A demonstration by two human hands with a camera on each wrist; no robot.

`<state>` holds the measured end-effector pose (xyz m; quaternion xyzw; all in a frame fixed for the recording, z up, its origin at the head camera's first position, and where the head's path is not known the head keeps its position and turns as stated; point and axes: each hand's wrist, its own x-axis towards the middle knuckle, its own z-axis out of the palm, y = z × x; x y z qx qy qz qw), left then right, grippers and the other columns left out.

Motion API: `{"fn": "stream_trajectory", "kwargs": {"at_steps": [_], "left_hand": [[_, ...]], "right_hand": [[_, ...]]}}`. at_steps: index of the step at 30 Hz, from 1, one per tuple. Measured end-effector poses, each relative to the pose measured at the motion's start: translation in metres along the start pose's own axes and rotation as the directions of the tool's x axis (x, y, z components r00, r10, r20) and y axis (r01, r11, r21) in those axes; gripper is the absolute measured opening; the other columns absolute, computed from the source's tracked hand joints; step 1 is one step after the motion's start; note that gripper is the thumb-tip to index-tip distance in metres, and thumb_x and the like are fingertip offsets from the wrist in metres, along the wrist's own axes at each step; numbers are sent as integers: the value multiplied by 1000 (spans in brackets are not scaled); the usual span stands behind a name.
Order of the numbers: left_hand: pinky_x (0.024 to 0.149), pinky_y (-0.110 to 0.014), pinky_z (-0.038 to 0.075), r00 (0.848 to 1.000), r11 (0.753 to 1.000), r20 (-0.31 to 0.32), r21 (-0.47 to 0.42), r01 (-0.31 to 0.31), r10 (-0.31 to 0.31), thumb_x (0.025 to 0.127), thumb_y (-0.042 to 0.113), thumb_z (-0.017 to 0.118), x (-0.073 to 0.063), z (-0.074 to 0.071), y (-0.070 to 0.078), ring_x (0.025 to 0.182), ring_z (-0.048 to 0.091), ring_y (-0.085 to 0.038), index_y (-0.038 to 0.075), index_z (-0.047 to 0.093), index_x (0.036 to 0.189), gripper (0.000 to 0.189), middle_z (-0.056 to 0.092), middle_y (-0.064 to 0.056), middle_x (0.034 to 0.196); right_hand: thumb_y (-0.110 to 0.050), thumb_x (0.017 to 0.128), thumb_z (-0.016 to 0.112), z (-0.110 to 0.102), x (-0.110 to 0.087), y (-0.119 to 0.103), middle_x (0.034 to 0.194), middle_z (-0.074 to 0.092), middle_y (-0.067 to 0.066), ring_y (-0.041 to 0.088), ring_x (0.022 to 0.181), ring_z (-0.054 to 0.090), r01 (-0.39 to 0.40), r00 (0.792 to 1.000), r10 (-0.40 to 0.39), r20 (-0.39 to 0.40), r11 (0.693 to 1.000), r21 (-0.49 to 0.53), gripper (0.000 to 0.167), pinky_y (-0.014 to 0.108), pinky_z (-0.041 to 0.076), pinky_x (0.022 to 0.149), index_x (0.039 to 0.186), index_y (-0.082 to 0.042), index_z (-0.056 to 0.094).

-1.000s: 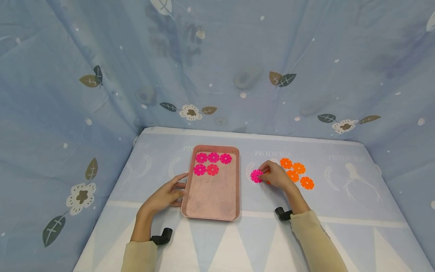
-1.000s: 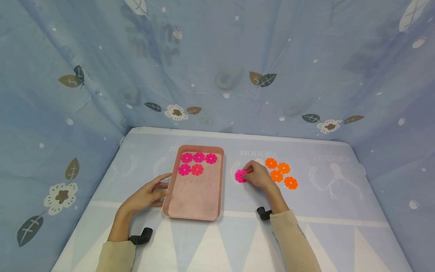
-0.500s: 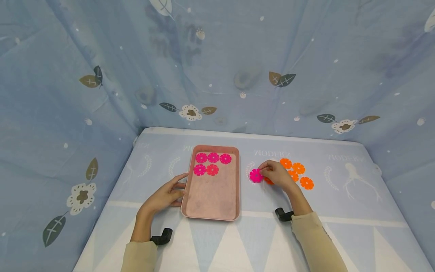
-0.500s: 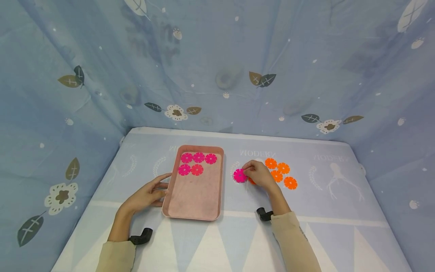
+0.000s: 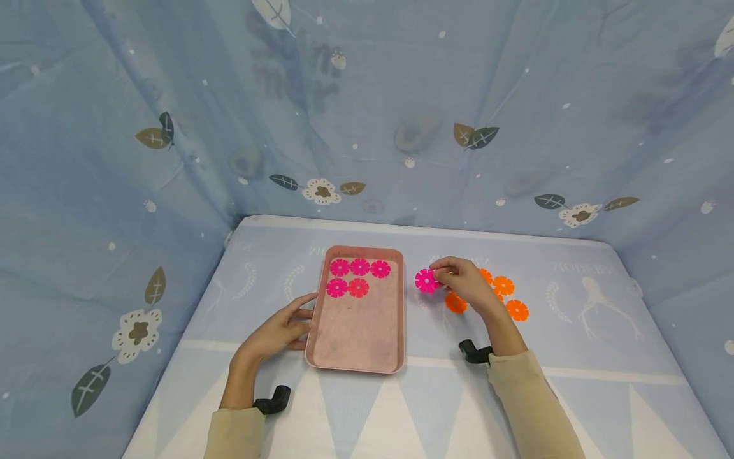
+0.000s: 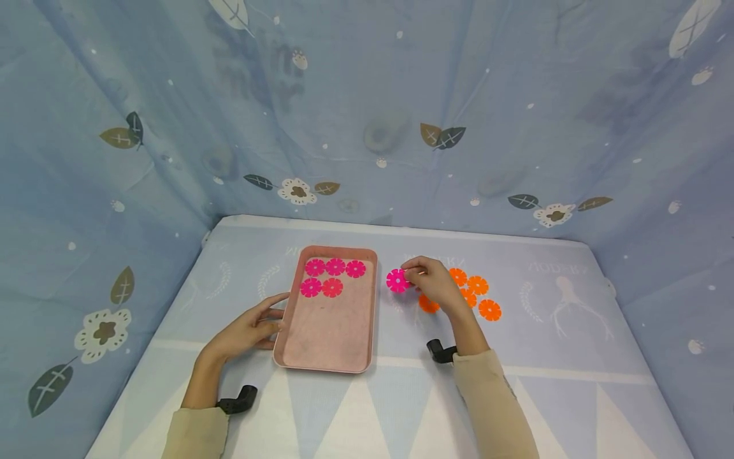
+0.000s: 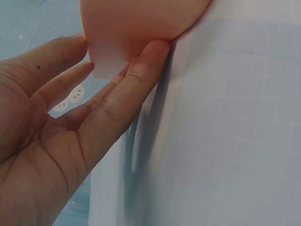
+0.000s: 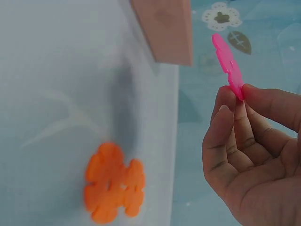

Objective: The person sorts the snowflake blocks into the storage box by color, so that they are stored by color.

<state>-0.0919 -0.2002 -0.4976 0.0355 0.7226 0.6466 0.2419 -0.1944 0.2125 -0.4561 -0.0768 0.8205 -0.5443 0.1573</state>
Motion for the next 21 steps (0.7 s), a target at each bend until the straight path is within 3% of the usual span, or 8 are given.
{"fn": "stream_trajectory", "kwargs": {"at_steps": [4,12,21], "left_hand": [[84,-46,57,1000,1000,2,-5,-1,1,102,6,57,0,0,0,114,62,-37,21,31,158,64,42,-26,145],[84,-47,58,1000,1000,4,-19,-3,3,101,5,57,0,0,0,113,63,-37,19,30,158,65,42,-26,144],[84,-47,57,1000,1000,8,-31,-2,2,101,5,57,0,0,1,113,63,-38,20,30,158,65,43,-26,143]], "right_hand": [[-17,101,62,4,7,-7,103,66,13,34,94,62,17,1000,-17,-15,1000,-11,22,47,56,83,118,-4,68],[-14,100,62,17,15,-30,104,67,15,32,93,63,37,999,-36,-11,997,62,22,39,57,79,118,-3,68],[-12,100,62,35,25,-41,105,66,19,39,95,63,59,998,-60,6,994,94,24,41,57,80,119,1,67]]}}
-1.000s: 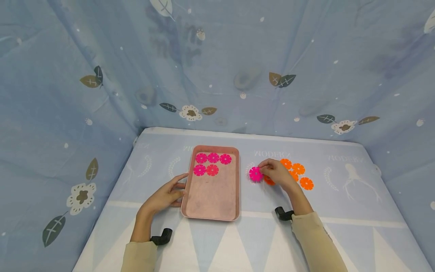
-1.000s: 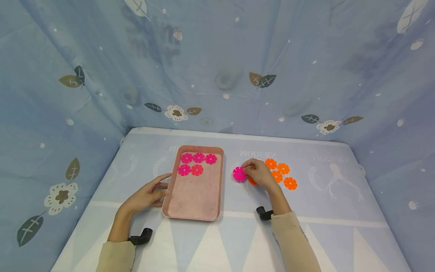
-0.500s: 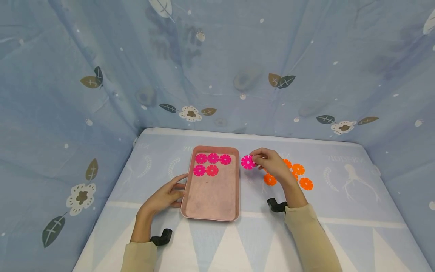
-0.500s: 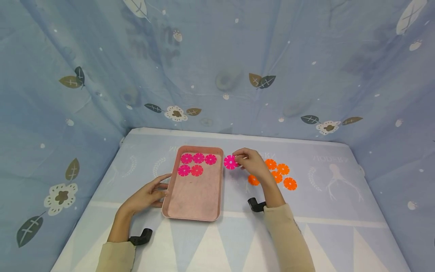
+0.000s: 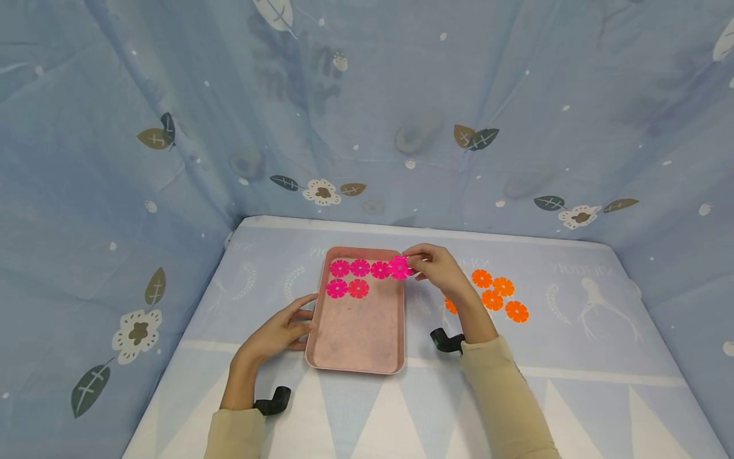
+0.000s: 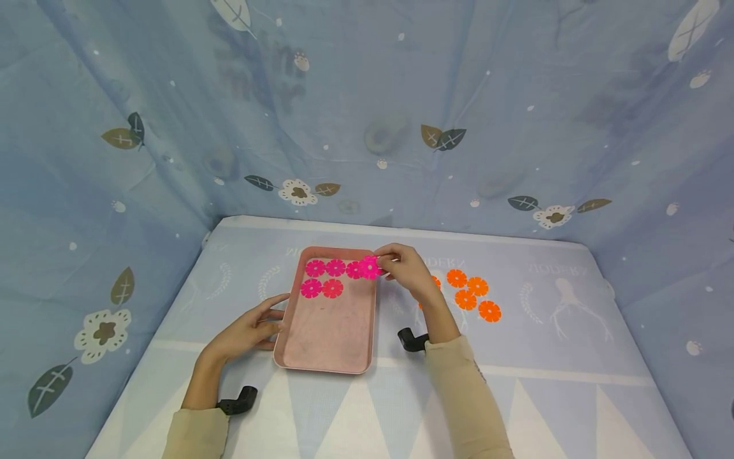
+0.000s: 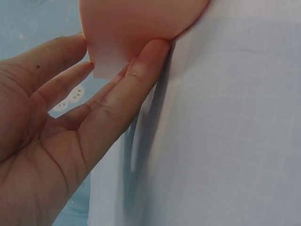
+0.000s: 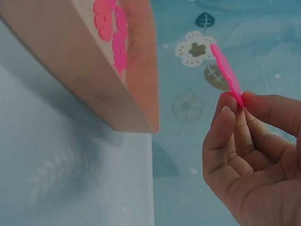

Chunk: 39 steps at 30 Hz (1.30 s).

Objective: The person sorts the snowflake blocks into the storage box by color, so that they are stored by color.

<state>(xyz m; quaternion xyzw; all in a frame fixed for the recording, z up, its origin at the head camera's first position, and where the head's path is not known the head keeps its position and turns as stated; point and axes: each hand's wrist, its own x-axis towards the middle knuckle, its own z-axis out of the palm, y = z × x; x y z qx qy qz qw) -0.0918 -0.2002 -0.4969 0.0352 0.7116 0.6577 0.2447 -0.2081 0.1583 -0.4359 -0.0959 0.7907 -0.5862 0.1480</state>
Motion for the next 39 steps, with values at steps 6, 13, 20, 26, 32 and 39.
{"fn": "stream_trajectory", "kwargs": {"at_steps": [6,13,20,26,32,39], "left_hand": [[84,-47,58,1000,1000,-4,-2,4,-4,101,5,57,0,-1,-1,112,63,-38,21,31,158,64,44,-25,142],[85,-45,57,1000,1000,-13,10,12,-12,101,7,58,0,-1,-3,114,62,-36,22,32,157,64,44,-24,143],[86,-45,57,1000,1000,-11,17,8,-8,102,9,58,0,-3,-4,114,62,-35,23,31,158,64,42,-24,145],[86,-45,57,1000,1000,-17,21,9,-9,101,6,57,0,-3,-3,113,63,-34,22,32,158,64,45,-23,143],[85,-46,57,1000,1000,-8,10,7,-7,101,7,58,2,-4,-4,113,63,-35,21,31,158,64,45,-24,142],[85,-46,57,1000,1000,-14,17,8,-7,101,7,58,1,-3,-5,112,63,-35,21,32,158,64,46,-24,142]], "right_hand": [[-7,99,61,16,7,-6,100,67,19,45,94,62,36,999,-35,-9,998,45,20,49,57,80,116,2,68],[-5,99,60,40,19,-3,98,67,15,45,94,62,24,1000,-23,-17,998,52,20,61,51,87,115,3,68],[-4,98,60,60,30,4,97,66,16,30,81,63,-5,1000,6,-12,999,53,20,59,52,87,114,5,67],[-6,98,61,68,36,6,96,66,13,25,74,59,-23,1000,23,3,986,-163,19,42,56,71,112,2,69],[-1,95,60,70,40,9,90,64,9,22,78,57,8,1000,7,30,880,-474,12,32,51,69,99,1,71],[0,93,60,73,38,7,91,68,11,24,77,60,-30,998,53,20,794,-607,15,33,55,67,97,0,74]]}}
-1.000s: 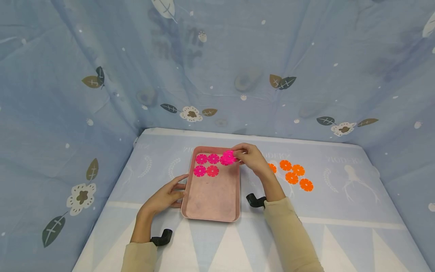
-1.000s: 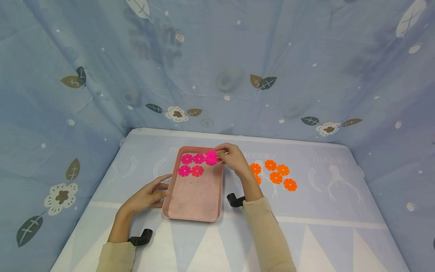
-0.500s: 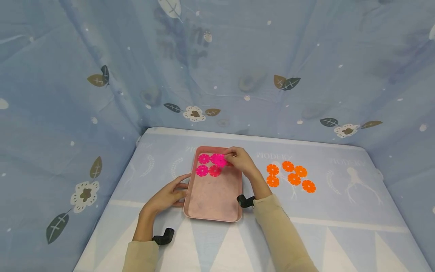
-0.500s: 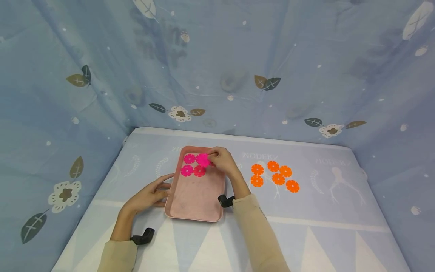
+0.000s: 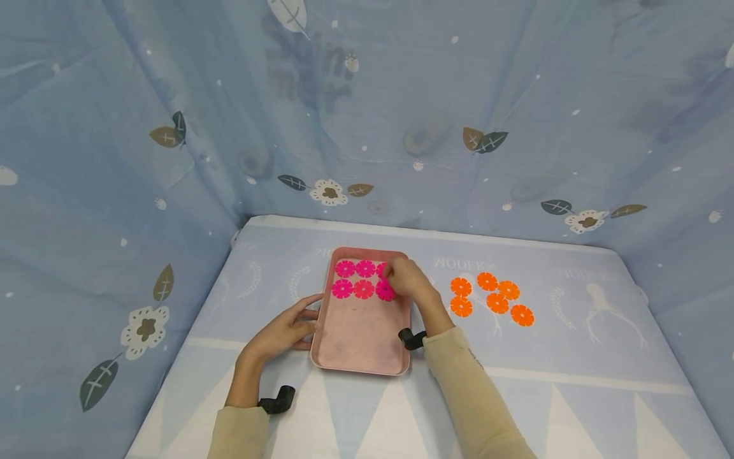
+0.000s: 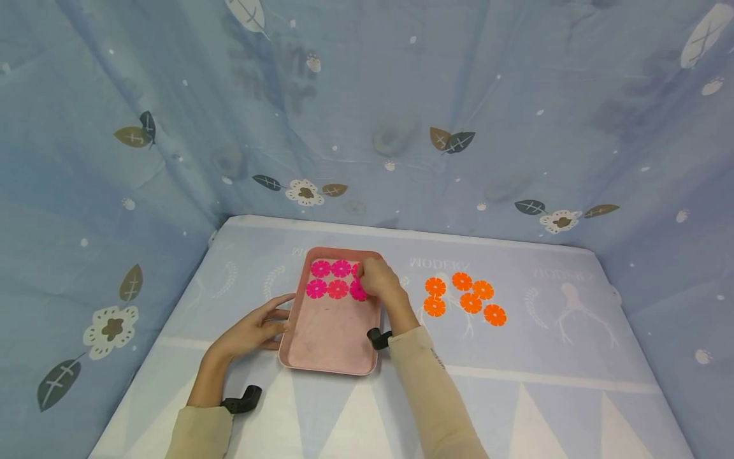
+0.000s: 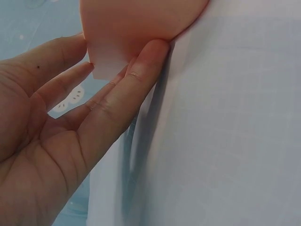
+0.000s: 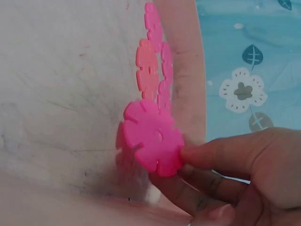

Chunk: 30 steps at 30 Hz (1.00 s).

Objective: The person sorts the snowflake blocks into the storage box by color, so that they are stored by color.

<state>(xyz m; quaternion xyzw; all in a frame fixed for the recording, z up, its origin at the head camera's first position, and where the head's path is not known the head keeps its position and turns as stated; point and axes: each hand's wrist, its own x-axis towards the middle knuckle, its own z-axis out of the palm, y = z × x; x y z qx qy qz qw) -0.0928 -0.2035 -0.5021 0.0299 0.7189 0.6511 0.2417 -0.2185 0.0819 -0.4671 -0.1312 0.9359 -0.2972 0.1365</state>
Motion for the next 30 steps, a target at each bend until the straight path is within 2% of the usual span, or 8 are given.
{"fn": "stream_trajectory", "kwargs": {"at_steps": [8,12,16,19,21,25,27,30], "left_hand": [[84,-45,58,1000,1000,-11,9,6,-6,101,7,58,-1,2,3,112,63,-35,22,33,157,63,45,-23,143],[85,-45,57,1000,1000,-6,4,4,-4,101,6,57,-1,3,4,113,63,-35,22,33,157,63,45,-24,143],[85,-45,57,1000,1000,-2,0,6,-6,101,6,57,-2,2,4,113,63,-35,22,33,157,63,45,-24,143],[85,-45,57,1000,1000,0,3,8,-8,101,6,57,-2,1,4,113,63,-35,23,33,157,63,45,-24,143],[85,-45,57,1000,1000,1,5,8,-8,101,6,57,-2,1,3,113,63,-35,23,33,157,63,45,-24,143],[86,-45,57,1000,1000,-4,14,13,-13,101,7,58,-2,1,3,113,63,-35,24,33,157,63,46,-23,142],[85,-45,57,1000,1000,-6,14,16,-16,101,7,58,-2,1,3,113,63,-34,24,33,157,64,46,-23,142],[85,-45,57,1000,1000,-8,12,18,-17,101,8,59,-2,1,4,113,63,-35,24,33,157,64,46,-23,143]], "right_hand": [[3,90,62,-3,-5,-4,92,68,9,23,76,60,-58,998,59,2,992,-108,17,32,54,62,102,-1,74],[2,91,62,-11,-10,-8,96,69,11,26,80,62,-58,998,56,-15,992,-113,20,36,57,68,107,1,73],[-1,94,58,-24,-14,-6,101,68,14,28,88,62,-5,999,4,-46,1000,-20,21,41,57,79,111,3,71],[-5,97,58,-34,-16,3,100,67,16,30,85,63,35,998,-30,-53,993,110,20,40,56,76,112,3,69],[-8,99,60,-38,-19,11,102,66,19,31,85,64,39,999,-32,-34,969,244,21,39,57,74,115,4,67],[-10,101,59,-45,-26,27,111,64,25,36,93,66,12,1000,-16,5,875,483,27,40,59,78,122,6,63],[-11,102,57,-49,-32,32,115,63,26,39,98,65,7,1000,-11,4,837,547,28,40,58,82,124,6,61],[-13,103,56,-55,-41,40,115,63,25,42,101,63,5,1000,2,-11,805,593,28,40,57,83,125,5,61]]}}
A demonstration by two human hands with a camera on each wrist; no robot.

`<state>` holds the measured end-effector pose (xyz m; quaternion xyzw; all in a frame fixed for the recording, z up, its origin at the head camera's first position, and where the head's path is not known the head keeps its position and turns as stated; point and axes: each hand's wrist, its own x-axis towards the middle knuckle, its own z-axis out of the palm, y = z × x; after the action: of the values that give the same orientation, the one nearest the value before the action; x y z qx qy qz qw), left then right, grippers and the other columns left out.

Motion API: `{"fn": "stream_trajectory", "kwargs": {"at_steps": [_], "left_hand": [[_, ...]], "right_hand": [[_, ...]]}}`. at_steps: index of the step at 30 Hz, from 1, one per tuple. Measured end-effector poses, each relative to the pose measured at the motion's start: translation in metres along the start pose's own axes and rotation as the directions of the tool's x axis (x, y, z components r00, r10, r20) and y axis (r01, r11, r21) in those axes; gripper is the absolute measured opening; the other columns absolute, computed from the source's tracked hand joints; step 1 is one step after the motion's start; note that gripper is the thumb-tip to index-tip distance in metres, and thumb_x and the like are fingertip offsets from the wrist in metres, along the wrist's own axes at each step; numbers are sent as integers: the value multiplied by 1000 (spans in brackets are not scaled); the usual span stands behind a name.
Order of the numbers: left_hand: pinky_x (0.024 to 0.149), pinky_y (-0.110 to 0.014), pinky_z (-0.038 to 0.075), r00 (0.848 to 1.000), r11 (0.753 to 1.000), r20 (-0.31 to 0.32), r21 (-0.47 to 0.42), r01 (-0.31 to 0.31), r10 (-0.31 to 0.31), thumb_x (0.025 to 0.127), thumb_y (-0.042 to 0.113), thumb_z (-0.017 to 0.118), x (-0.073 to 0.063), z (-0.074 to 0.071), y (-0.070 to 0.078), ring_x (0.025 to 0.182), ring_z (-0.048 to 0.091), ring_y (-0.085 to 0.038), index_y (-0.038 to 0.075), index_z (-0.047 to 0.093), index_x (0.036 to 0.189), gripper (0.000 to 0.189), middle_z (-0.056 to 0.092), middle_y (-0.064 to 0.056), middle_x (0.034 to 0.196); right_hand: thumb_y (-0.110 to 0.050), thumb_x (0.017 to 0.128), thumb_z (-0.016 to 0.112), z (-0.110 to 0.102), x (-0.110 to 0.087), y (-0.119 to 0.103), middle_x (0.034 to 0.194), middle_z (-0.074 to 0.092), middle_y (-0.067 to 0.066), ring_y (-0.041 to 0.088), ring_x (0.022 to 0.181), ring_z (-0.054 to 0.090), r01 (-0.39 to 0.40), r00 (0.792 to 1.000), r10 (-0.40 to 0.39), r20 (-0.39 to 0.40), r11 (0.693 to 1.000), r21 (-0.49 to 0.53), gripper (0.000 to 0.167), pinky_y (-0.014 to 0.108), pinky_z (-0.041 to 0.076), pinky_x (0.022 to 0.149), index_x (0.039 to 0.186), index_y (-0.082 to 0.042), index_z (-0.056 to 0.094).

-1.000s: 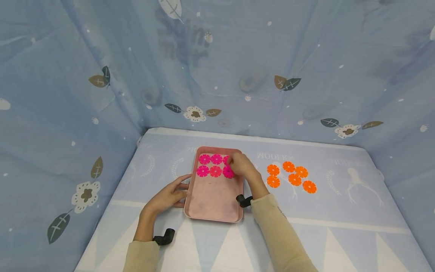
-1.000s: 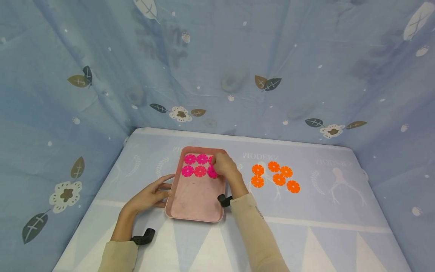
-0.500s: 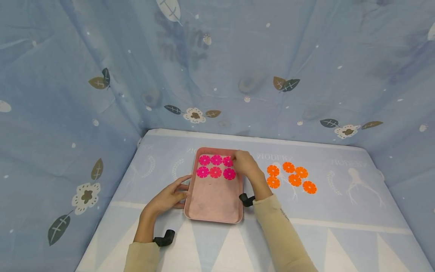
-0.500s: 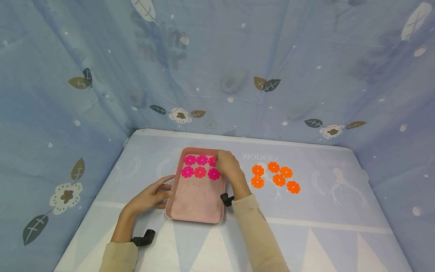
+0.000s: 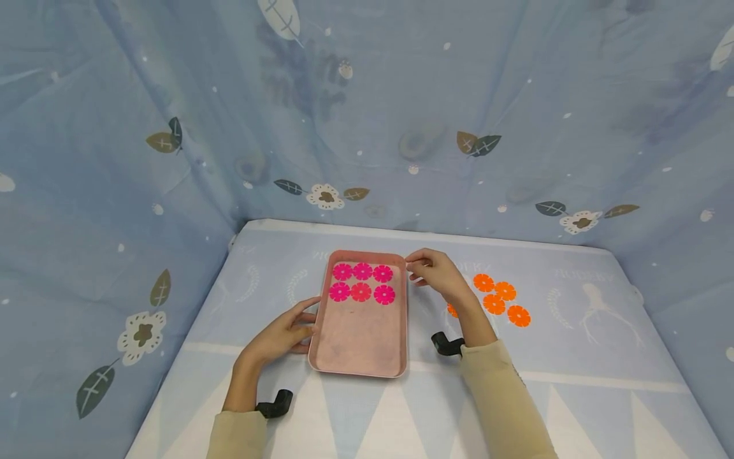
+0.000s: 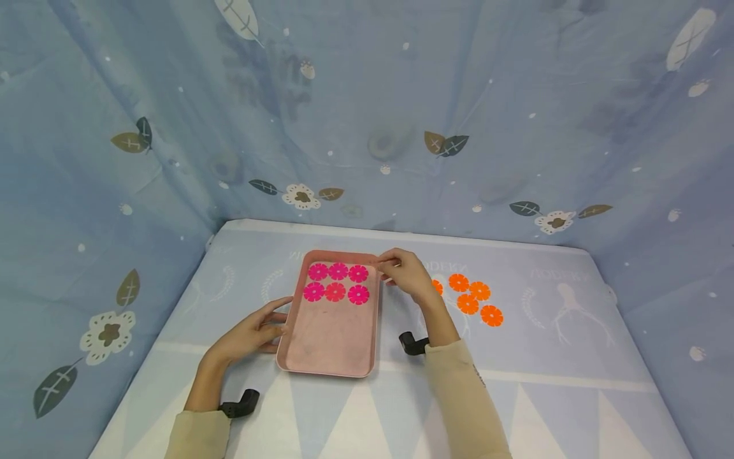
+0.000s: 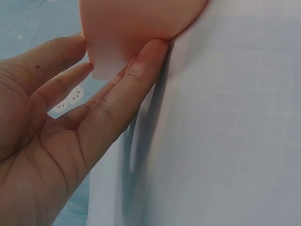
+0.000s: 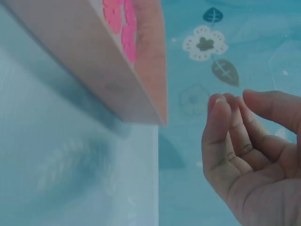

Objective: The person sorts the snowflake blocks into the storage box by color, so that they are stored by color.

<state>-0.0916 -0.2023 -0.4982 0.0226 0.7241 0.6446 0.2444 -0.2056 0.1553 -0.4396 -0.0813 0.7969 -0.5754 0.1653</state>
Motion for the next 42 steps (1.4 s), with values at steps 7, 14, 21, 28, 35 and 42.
{"fn": "stream_trajectory", "kwargs": {"at_steps": [7,14,21,28,35,42], "left_hand": [[85,-45,57,1000,1000,-3,0,-2,2,101,8,59,0,1,0,114,62,-36,23,34,156,62,45,-24,143],[85,-45,57,1000,1000,-1,-7,-7,7,101,8,59,0,1,0,114,62,-36,23,34,156,62,44,-25,144],[85,-46,57,1000,1000,13,-18,-13,13,102,8,58,0,0,-1,114,62,-36,24,33,157,63,44,-25,144],[85,-46,57,1000,1000,18,-8,-19,19,102,8,59,0,-2,-3,114,62,-36,23,33,157,63,43,-25,144],[85,-46,57,1000,1000,21,-12,-21,21,102,8,58,1,-1,-3,114,62,-36,23,32,157,63,43,-25,145],[84,-46,58,1000,1000,8,5,-14,13,102,6,57,1,-1,-3,113,62,-35,22,31,158,63,44,-25,144]], "right_hand": [[-17,101,60,-20,-20,6,107,65,17,47,104,60,19,998,-18,-54,1000,18,24,38,58,80,120,-1,64],[-19,101,61,-41,-44,14,108,65,16,46,102,60,31,995,-34,-92,999,-25,27,40,57,81,121,-2,63],[-24,101,61,-61,-64,28,115,62,26,42,99,62,9,990,-16,-144,999,-46,31,44,57,84,122,0,62],[-29,101,63,-76,-85,38,118,62,23,43,103,61,-40,975,28,-219,998,-51,41,33,58,80,127,1,60],[-32,101,63,-94,-107,56,121,61,23,35,102,63,-74,954,57,-295,996,-47,47,35,57,82,131,3,57],[-35,101,61,-110,-125,77,121,61,20,27,100,65,-130,929,98,-356,989,-67,51,30,57,81,135,2,55]]}}
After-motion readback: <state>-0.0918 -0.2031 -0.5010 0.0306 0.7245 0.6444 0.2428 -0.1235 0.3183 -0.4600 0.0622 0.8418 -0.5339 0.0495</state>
